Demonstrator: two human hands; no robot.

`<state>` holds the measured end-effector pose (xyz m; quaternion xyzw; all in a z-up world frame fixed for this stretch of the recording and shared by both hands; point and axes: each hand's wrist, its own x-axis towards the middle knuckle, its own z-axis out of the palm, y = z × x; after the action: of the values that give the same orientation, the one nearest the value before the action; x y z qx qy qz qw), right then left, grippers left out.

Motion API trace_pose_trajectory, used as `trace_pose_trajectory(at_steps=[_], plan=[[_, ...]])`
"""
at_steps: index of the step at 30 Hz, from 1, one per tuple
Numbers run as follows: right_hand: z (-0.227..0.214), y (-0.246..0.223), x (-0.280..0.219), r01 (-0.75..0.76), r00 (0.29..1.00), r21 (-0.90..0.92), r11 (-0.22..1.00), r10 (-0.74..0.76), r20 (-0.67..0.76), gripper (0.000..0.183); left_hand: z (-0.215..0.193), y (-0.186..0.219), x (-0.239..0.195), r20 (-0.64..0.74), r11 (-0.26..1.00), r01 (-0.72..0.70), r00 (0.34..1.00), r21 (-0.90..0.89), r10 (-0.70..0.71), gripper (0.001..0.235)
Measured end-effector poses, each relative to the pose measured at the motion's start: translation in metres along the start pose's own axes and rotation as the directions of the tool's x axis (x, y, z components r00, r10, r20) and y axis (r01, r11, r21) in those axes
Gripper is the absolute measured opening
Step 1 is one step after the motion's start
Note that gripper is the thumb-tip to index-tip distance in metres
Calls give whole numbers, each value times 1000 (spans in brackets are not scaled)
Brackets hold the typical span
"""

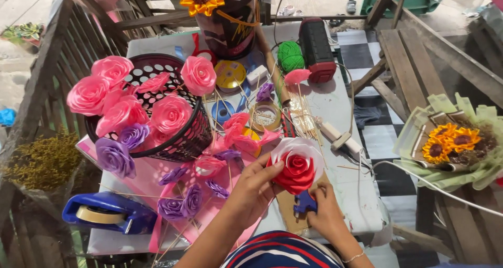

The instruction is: Assembling artificial roses by gluing ribbon flower heads onto wooden stems using a hot glue gun.

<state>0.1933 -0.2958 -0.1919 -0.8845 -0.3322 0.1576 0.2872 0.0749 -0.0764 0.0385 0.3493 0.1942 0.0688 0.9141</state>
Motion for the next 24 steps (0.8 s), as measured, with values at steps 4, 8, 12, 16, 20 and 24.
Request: trace_pose_trajectory(at_steps=[4, 8, 12, 16, 20, 24], plan=[[-24, -21, -10, -184, 981, 227, 956, 191, -10, 50, -9, 1, -8, 24, 998, -45, 999, -36, 46, 40], [-79, -76, -36, -182, 923, 661, 728, 358, -139, 36, -11, 4, -15, 1, 995, -87, 996, -47, 87, 48], [-130, -157, -70, 150, 882, 766, 626, 265, -390, 36, -13, -7, -13, -27, 993, -106, 994, -47, 105, 50], [-156, -197, -81, 279, 780, 350, 894, 1, -626, 58, -9, -17, -13, -71, 988, -152, 986, 23, 153, 50], [-149, -192, -74, 394, 747, 194, 898, -191, -637, 56, -5, -20, -19, -25, 979, -195, 980, 58, 197, 49], [-145, -184, -70, 411, 736, 161, 897, -223, -639, 51, -1, -17, -24, -53, 981, -187, 980, 52, 190, 50]])
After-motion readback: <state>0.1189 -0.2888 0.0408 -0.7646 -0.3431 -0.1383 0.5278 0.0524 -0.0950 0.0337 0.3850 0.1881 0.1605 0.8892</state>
